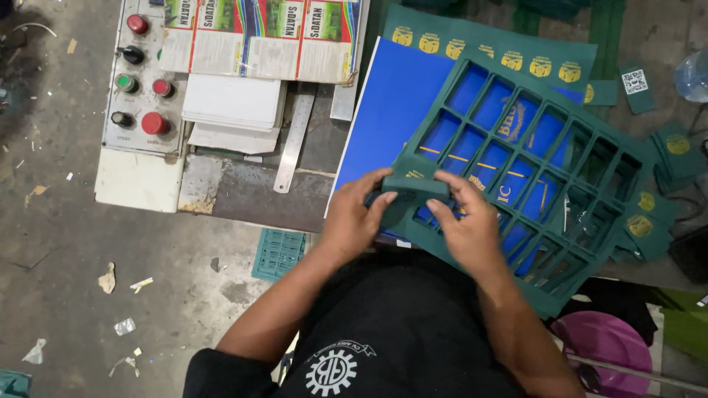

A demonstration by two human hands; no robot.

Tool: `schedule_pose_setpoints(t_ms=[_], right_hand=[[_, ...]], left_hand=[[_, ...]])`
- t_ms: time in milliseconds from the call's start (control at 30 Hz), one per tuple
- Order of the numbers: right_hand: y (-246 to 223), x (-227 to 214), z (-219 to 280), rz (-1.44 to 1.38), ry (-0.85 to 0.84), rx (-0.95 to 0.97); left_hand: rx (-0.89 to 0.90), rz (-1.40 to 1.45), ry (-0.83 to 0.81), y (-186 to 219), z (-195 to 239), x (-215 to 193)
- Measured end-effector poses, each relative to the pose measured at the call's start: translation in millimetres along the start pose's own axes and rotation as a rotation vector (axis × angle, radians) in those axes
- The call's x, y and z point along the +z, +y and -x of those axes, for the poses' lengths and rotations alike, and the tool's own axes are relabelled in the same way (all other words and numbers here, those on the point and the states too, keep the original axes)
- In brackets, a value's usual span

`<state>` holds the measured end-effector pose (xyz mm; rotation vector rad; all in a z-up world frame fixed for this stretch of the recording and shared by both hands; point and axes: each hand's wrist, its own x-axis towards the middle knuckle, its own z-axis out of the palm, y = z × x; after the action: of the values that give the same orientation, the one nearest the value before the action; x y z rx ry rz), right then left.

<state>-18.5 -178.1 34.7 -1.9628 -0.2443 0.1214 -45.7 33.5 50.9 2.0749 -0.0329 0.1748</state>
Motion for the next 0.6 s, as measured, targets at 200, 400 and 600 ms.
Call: schedule_pose_setpoints(t_ms=[200, 400, 600], right_hand=[[-8.6, -12.6, 8.5, -0.249, -0.064, 0.145], [1.9, -8.2, 23.1, -0.368, -0.117, 0.130], [-0.3, -19.8, 18.0, -0.644, -0.242, 0.138]], left_hand=[[-0.182, 0.347, -0.070, 14.3, -9.8, 2.9], [-0.264, 0.270, 0.177, -9.8, -18.7, 45.3], [-0.313, 0.502, 0.093, -22.5, -18.9, 61.3]])
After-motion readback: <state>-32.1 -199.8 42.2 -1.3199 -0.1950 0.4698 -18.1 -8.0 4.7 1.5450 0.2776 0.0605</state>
